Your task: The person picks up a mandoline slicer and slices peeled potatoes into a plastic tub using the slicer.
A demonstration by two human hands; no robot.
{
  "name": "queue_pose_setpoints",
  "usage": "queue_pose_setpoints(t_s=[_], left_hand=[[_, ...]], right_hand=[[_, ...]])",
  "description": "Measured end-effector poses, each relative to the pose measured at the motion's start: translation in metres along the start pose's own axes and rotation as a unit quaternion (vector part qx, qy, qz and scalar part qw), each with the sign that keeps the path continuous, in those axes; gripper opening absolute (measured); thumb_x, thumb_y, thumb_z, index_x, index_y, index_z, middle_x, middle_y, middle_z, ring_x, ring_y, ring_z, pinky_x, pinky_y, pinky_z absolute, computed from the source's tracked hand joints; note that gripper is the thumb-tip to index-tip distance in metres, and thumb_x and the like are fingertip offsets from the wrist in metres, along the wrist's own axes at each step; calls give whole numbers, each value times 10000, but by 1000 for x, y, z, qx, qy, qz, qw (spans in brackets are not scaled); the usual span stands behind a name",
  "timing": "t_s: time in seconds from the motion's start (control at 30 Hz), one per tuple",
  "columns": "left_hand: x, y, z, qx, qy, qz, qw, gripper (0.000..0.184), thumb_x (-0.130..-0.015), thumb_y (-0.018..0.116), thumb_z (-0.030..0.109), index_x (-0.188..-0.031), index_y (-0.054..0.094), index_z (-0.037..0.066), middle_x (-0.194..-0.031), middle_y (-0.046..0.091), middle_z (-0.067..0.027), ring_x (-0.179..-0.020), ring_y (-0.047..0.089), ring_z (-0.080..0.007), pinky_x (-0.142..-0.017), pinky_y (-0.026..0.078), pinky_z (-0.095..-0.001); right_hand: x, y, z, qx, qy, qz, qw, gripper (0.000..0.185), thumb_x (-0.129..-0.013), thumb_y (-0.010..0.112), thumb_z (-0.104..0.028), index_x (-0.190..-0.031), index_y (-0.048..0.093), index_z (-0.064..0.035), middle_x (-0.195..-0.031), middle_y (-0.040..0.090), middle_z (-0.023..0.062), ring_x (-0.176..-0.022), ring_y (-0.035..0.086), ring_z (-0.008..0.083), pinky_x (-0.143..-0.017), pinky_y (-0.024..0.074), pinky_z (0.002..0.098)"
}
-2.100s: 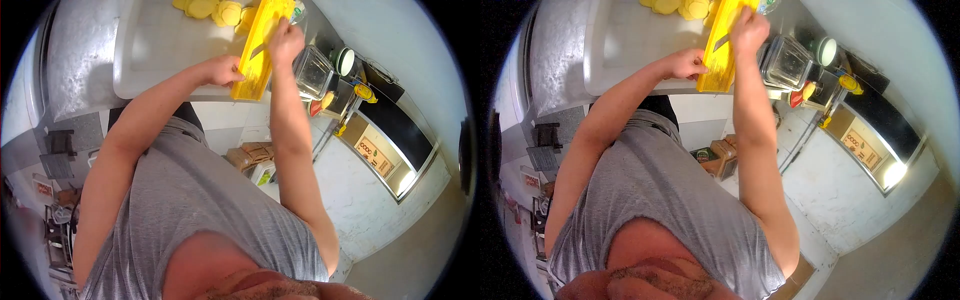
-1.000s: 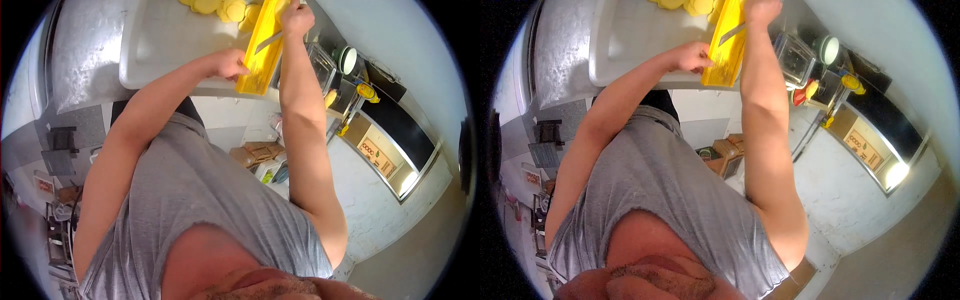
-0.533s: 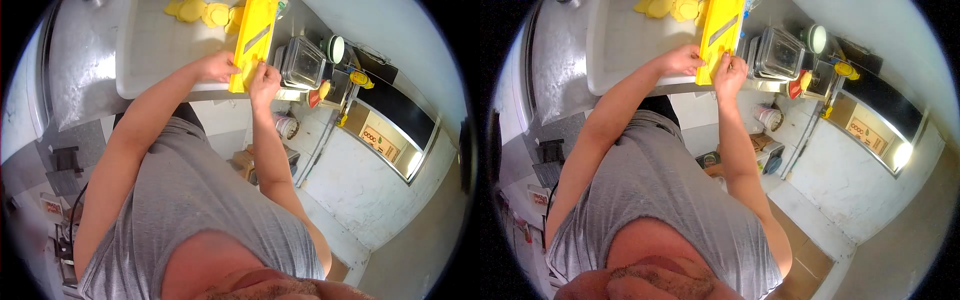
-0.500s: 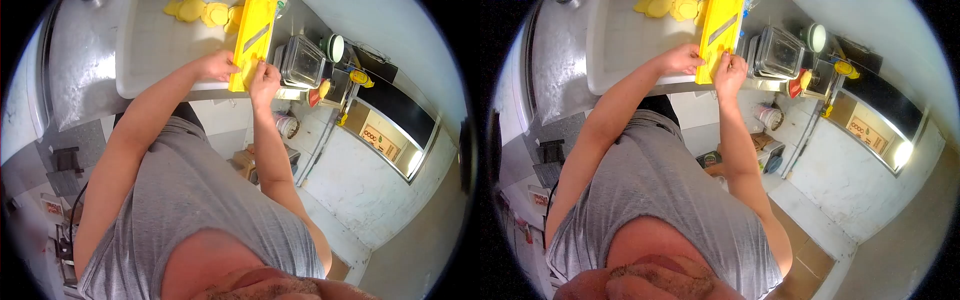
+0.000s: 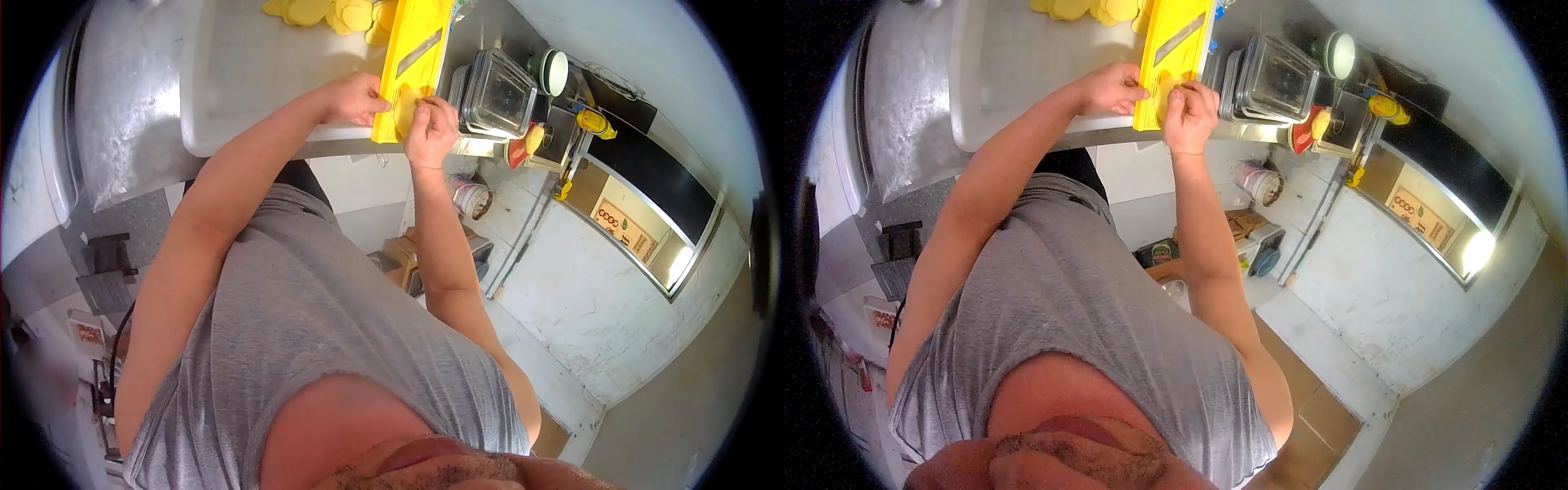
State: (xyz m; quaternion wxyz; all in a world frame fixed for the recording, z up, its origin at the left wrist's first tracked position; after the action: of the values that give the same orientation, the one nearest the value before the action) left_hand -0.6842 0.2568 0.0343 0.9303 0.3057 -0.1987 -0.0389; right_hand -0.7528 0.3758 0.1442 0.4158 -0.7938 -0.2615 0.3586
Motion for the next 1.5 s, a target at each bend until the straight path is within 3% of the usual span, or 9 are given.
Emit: queue_pose_setpoints(t_s=[0.13,0.23,0.4,0.6,0.67,0.77,0.87,1.1,1.5], left_hand=[[0,0,0,17,4,-12,1000,218,-963,615,152,-1115,575,2,-875,613,-56,-678,560,-96,-635,505,-257],[-10,-5,-8,-79,24,-22,996,218,-961,614,151,-1118,574,5,-902,627,-69,-698,579,-110,-655,515,-267],[0,-1,-1,-14,2,1,1000,234,-955,619,157,-1134,574,14,-965,653,-84,-783,625,-141,-731,541,-297],[9,-2,8,-37,7,24,999,277,-943,635,188,-1150,583,12,-990,673,-89,-835,655,-164,-756,550,-318],[3,-2,0,-25,8,26,999,316,-927,657,208,-1173,598,17,-1000,693,-91,-819,674,-169,-730,548,-303],[9,-1,8,-32,-2,44,999,304,-926,655,197,-1165,609,16,-994,698,-88,-823,675,-164,-737,546,-299],[7,-2,6,-36,13,29,999,275,-923,656,183,-1135,623,9,-966,696,-78,-786,666,-151,-703,538,-291],[-1,-2,-1,-22,9,8,1000,228,-944,628,149,-1102,575,-8,-915,643,-75,-712,582,-102,-632,491,-269],[0,-2,-1,-22,3,16,1000,237,-948,626,150,-1105,574,-20,-926,652,-106,-737,614,-125,-665,524,-266]], right_hand=[[-2,4,2,10,22,6,1000,180,-899,619,-150,-816,680,-2,-960,675,155,-891,585,347,-800,484,429],[-3,6,4,24,15,13,1000,194,-908,607,-142,-807,677,8,-952,676,154,-860,586,350,-780,487,429],[-20,12,3,47,10,24,999,246,-936,565,-154,-789,667,15,-886,676,174,-821,591,375,-768,487,451],[-136,57,24,54,15,35,998,405,-963,518,-240,-678,607,34,-747,626,258,-766,588,458,-715,446,529],[-174,71,34,76,-21,44,996,431,-980,491,-312,-755,651,20,-766,643,239,-715,609,462,-675,474,523],[-207,90,48,169,22,7,985,450,-1008,448,-284,-759,643,36,-777,644,267,-734,609,477,-668,476,538],[-167,65,25,57,21,31,998,426,-977,500,-324,-778,664,15,-785,645,244,-749,620,448,-697,477,516],[-31,16,1,8,33,-1,999,297,-973,518,-169,-800,665,23,-871,657,189,-826,582,394,-758,468,468],[-3,5,-2,32,-31,1,999,195,-931,571,-125,-817,663,3,-961,660,162,-862,581,358,-784,487,437]])
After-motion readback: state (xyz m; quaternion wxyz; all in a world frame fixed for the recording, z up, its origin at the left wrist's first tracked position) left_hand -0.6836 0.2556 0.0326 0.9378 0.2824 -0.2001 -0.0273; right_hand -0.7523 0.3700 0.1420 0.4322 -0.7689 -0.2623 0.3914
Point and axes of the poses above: each hand's wrist, its own x-axis away from the middle knuckle, its own y-axis out of the palm, z = x × y, the point moved 5 cm from there along -x, towards the middle knuckle
